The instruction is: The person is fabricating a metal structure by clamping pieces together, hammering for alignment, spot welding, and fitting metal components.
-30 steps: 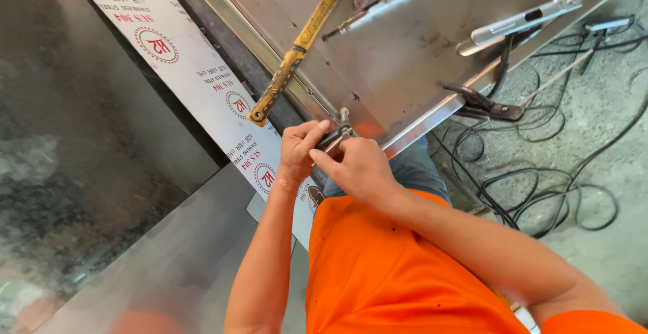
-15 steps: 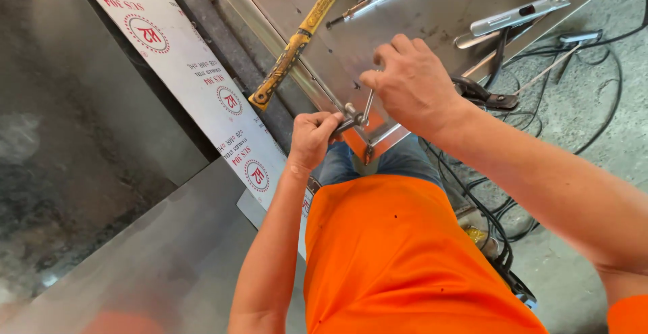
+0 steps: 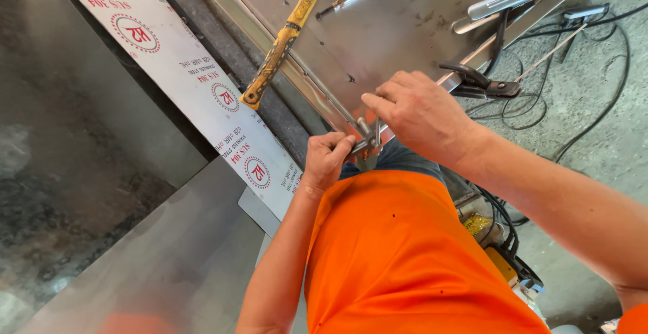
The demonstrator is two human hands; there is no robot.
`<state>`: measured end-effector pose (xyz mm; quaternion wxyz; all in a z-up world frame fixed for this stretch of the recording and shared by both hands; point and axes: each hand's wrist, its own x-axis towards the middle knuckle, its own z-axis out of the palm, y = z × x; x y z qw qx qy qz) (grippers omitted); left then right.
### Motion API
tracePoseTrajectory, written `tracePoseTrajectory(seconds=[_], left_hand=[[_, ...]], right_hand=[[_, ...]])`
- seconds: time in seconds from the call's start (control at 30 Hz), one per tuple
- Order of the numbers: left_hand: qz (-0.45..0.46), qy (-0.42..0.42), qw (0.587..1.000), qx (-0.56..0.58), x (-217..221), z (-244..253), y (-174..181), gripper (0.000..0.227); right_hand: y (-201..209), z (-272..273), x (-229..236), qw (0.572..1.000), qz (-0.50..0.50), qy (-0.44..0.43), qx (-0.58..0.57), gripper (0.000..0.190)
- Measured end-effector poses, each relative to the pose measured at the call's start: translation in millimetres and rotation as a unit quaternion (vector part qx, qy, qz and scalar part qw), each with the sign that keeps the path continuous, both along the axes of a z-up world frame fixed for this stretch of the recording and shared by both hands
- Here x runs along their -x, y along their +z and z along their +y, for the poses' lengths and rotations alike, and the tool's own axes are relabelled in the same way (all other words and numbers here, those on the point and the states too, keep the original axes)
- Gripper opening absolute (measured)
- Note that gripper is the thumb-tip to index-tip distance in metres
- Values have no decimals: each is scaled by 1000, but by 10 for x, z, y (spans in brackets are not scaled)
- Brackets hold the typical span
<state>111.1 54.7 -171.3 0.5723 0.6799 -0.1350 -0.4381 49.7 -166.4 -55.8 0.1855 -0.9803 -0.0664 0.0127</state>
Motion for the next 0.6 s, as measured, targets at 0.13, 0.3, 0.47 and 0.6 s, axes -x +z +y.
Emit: tracePoseTrajectory(seconds=[0.13,0.3,0.47,0.6], left_hand=[[27,5,1000,14,171,14,-21,30],[-145,37,987,60,297,3,21,30],[-164,64,978,110,326,-35,68,23],[-196,105,968,119,356,-69,86,19]], right_hand=[[-5,21,151,1000,-4,-2,-20,44],[72,53,395,997,10,-64,-45,39],[76,127,514,992,3,-101,-74,41],[48,169,466,984,-9,-142,-112,46]])
